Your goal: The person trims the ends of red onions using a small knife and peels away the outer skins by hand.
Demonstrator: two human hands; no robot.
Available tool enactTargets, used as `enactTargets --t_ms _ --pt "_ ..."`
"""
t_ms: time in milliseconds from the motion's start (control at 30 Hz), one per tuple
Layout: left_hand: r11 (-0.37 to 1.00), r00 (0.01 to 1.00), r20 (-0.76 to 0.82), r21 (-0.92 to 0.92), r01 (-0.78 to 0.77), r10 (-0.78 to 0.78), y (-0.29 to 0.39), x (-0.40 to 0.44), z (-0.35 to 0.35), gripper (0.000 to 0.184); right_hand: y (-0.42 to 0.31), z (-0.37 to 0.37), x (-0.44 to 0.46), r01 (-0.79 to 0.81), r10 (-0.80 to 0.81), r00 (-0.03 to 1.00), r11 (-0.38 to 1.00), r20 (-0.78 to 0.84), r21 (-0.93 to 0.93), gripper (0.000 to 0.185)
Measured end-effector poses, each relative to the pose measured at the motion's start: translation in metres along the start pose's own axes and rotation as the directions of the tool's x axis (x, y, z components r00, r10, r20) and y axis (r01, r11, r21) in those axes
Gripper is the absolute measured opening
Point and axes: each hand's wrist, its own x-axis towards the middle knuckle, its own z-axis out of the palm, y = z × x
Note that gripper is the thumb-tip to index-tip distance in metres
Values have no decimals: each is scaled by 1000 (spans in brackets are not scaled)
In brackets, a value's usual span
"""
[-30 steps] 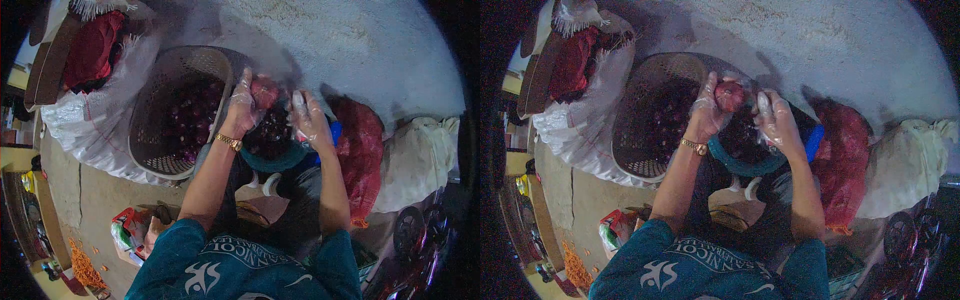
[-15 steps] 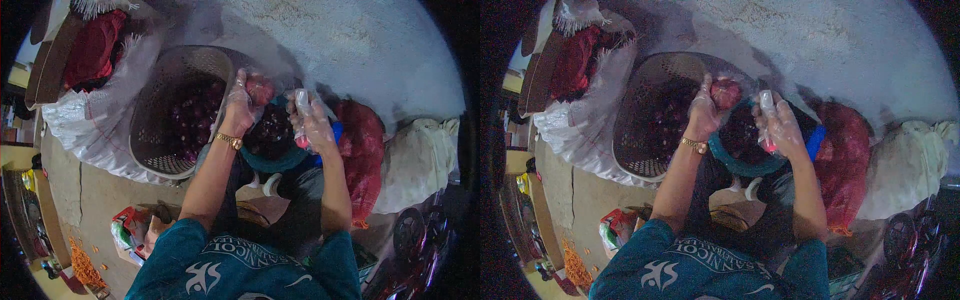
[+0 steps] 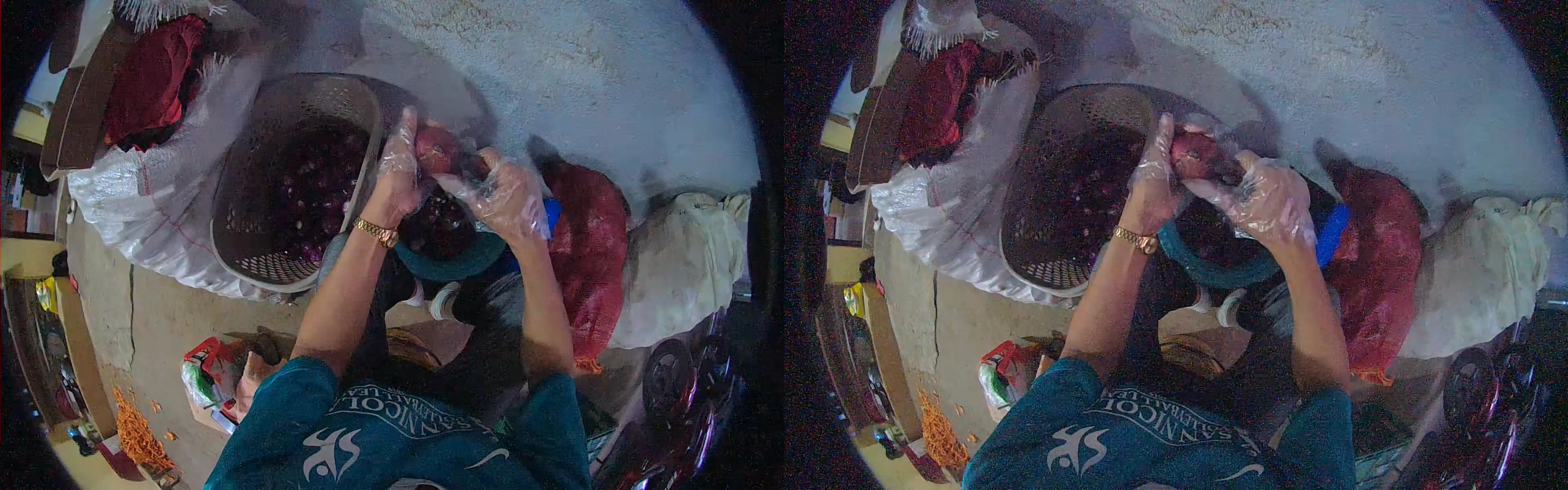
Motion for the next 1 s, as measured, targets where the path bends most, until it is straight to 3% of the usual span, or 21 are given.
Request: enactTargets --t_ms 67,167,233,367,433,633,1000 --pt "999 1000 2 47 -2 2 -4 4 -6 42 0 1 1 14 -15 1000 999 -25 -37 58" --pt "993 1000 0 121 -3 3 -2 1 -3 43 -2 0 5 -4 8 998 998 68 -59 58" --pt "989 1000 -3 146 -2 2 0 -3 2 44 8 9 1 88 -92 992 995 -83 -53 58" --pt "992 1000 -5 129 12 -12 -4 2 -3 45 13 12 -2 179 -207 955 973 -213 -145 58" --pt "992 1000 4 124 -1 0 -5 4 -6 46 4 3 0 101 -117 989 982 -93 -159 56" --pt "994 1000 19 103 20 -22 -4 2 -5 47 3 2 5 -56 61 997 993 43 -107 62" --pt "994 999 -27 101 33 -30 -5 2 0 44 10 6 3 -49 51 998 997 38 -62 62"
